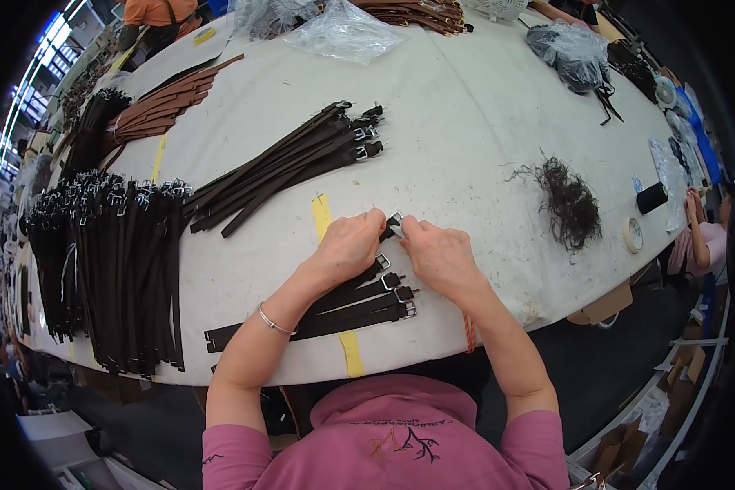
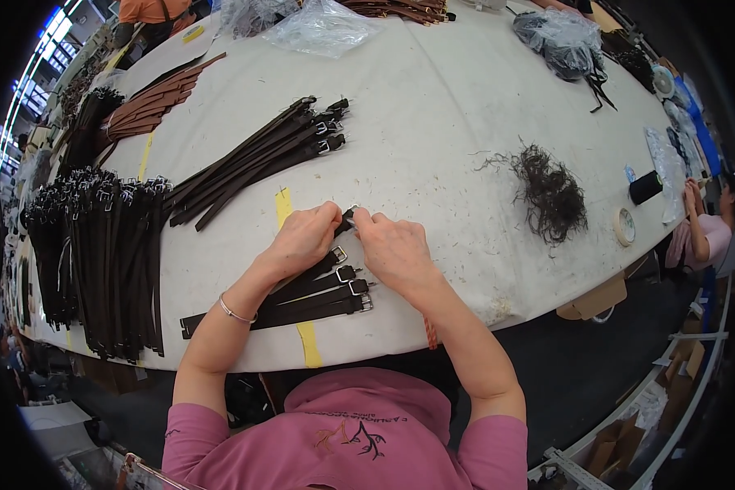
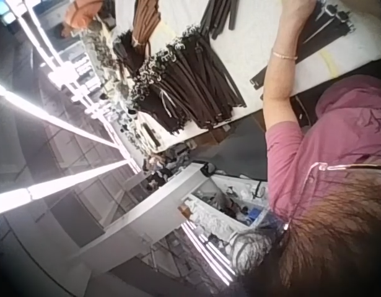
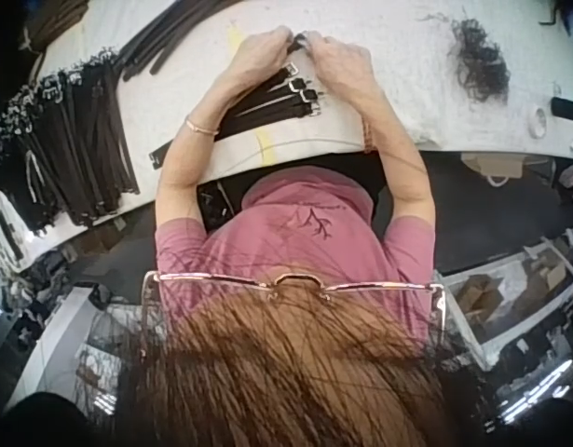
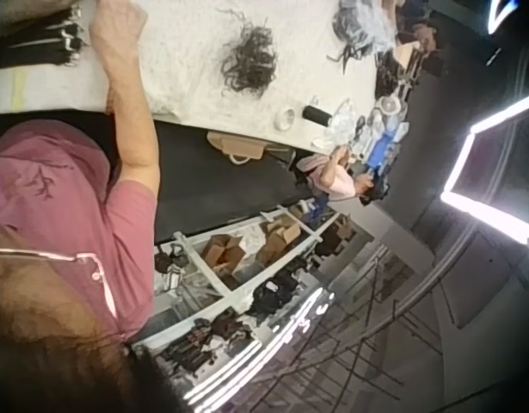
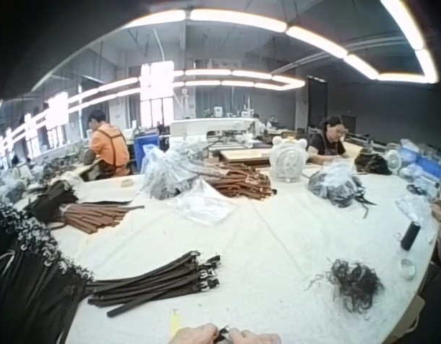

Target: Manually attaching buckles and trimming excess leather from belts at a workshop table.

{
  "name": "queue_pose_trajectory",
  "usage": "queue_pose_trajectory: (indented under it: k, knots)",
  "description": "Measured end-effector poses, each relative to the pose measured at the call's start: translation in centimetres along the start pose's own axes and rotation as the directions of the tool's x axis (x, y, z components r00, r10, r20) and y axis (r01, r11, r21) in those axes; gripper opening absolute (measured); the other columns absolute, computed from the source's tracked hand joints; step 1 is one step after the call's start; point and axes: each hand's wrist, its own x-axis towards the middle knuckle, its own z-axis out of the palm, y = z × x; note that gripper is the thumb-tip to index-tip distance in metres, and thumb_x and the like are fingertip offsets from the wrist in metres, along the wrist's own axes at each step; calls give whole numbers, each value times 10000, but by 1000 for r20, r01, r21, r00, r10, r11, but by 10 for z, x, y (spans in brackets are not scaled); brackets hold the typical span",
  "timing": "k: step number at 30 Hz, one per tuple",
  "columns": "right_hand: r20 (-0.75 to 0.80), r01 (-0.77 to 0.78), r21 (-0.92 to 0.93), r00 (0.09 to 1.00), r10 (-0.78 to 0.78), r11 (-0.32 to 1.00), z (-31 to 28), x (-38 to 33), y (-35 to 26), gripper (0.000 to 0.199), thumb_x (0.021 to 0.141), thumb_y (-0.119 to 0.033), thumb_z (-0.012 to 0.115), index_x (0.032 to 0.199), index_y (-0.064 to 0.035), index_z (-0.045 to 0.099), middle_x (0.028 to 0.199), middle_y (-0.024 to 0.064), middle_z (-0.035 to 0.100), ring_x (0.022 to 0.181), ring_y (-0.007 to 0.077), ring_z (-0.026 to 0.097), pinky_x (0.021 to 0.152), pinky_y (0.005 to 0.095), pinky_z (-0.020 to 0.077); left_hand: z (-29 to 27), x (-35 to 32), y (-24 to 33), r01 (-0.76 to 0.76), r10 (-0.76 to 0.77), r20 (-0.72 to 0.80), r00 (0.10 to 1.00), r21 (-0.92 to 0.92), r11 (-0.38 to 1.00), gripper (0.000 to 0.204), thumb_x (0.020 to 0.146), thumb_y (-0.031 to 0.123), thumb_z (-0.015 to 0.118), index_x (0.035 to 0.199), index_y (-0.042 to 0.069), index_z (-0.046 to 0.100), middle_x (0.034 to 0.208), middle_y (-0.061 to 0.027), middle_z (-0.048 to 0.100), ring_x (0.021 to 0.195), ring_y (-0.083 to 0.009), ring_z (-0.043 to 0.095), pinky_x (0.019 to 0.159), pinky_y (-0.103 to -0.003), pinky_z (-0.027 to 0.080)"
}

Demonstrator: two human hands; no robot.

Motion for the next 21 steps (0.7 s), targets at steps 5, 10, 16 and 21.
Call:
queue_pose_trajectory:
  k: [5, 10, 16, 21]
  knots:
    - [7, 0, 66, 1000, 0, 998, 5, 2, 5, 122, 848, -141, 511, 862, -29, 465, 692, 137, 602, 623, 327, 605, 563, 419, 463, 1, 0, -3, -9, 9, 8, 1000, 13, 1000, 55, 829, 36, 466, 877, 11, 460, 734, -183, 580, 681, -366, 550, 597, -419, 424]
    - [11, -57, 119, 998, 56, 991, 9, -2, 5, 143, 845, -164, 535, 877, -46, 463, 768, 132, 616, 687, 334, 599, 592, 425, 455, -6, -4, -3, 9, -9, 4, 1000, -73, 997, 52, 848, 47, 469, 872, 1, 463, 725, -189, 578, 681, -366, 553, 603, -410, 427]
    - [-70, 14, 89, 998, -7, 996, 11, -7, 6, 132, 852, -150, 515, 861, -32, 457, 703, 132, 600, 605, 325, 605, 520, 425, 463, -9, -11, -2, 117, -122, -14, 992, -208, 971, 53, 856, 35, 458, 843, -16, 467, 664, -169, 559, 611, -288, 545, 579, -352, 428]
    - [-62, 88, 49, 994, -85, 995, 13, -6, 3, 111, 833, -127, 526, 865, -40, 464, 698, 104, 590, 578, 297, 608, 505, 403, 467, -6, -13, -7, 97, -131, -85, 988, -325, 941, 73, 835, 14, 453, 892, -15, 488, 601, -136, 517, 536, -193, 493, 525, -311, 402]
